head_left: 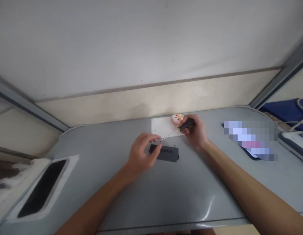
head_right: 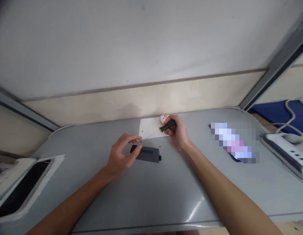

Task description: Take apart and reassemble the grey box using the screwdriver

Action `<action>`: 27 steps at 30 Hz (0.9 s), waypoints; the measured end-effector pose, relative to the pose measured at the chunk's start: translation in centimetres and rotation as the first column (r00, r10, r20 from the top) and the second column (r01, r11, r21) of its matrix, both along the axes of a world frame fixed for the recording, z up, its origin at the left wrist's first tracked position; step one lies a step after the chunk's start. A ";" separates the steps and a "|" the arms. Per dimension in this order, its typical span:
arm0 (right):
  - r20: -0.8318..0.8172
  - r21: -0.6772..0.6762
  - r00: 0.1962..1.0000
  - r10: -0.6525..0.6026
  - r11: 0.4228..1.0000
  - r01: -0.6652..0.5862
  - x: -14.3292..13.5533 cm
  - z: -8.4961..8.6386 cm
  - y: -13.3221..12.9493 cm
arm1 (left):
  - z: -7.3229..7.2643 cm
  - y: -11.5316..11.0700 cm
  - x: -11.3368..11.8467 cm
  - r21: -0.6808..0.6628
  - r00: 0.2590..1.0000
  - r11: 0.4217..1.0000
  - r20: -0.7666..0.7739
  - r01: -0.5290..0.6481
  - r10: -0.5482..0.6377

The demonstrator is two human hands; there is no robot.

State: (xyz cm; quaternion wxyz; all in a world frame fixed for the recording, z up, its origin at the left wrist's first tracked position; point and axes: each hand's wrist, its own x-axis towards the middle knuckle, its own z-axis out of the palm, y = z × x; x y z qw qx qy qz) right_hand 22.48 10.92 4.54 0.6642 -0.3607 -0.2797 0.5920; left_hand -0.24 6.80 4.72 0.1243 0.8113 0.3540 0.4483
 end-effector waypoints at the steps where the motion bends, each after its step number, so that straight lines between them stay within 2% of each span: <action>1: 0.001 -0.001 1.000 0.007 1.000 -0.007 -0.1 0.0 0.0 | 0.0 0.1 0.0 0.006 1.000 1.000 0.000 0.004 -0.004; 11: -0.002 0.009 1.000 -0.025 1.000 0.025 0.1 0.0 0.0 | 0.0 0.6 -0.2 0.002 0.999 1.000 0.045 -0.023 0.023; 18: 0.018 0.016 1.000 -0.003 1.000 0.002 0.0 0.3 -0.1 | -0.1 0.8 -0.3 0.034 1.000 0.999 0.027 0.008 -0.008; 27: 0.058 0.051 0.998 -0.029 0.998 0.027 0.1 0.7 -0.2 | -0.1 0.8 -0.3 0.036 1.000 0.999 0.023 -0.008 0.007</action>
